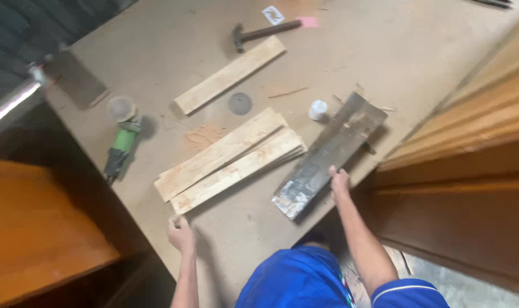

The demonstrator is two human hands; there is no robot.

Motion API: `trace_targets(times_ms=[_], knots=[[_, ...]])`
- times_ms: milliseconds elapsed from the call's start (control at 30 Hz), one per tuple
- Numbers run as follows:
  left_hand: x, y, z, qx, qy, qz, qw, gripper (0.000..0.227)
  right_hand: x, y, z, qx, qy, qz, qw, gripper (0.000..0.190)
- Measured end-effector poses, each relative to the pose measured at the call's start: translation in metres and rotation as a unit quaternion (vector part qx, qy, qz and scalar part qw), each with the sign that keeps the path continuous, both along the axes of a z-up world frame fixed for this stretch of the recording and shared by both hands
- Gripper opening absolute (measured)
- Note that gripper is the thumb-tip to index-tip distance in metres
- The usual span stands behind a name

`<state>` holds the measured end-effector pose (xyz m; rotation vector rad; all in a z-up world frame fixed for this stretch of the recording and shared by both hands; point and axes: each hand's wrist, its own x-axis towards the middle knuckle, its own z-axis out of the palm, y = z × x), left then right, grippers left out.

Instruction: The person applies wood glue from a bottle onto various wooden planks, spreads the glue with their hands, and then uses a power sander on the edges and surfaces of the wood.

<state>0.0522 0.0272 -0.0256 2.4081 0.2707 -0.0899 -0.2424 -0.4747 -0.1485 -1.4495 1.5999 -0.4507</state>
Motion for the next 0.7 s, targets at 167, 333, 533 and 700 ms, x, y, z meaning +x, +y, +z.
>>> trace_targets(times_ms=[167,333,533,700], knots=[[0.047,-0.031,0.092,-0.091,0.062,0.022,0.994,0.056,0.000,-0.027,0.022,0.166,-0.038,-0.023,0.985,0.069],[0.103,-0.030,0.033,-0.138,0.151,0.086,0.975,0.064,0.002,-0.059,0.022,0.204,0.031,0.065,0.976,0.073],[0.130,-0.032,-0.036,-0.106,0.160,0.139,0.971,0.041,0.016,-0.020,0.124,0.093,0.154,0.215,0.960,0.061],[0.132,-0.028,-0.040,-0.161,0.158,0.134,0.965,0.050,0.035,-0.014,0.152,-0.090,0.361,0.167,0.913,0.071]])
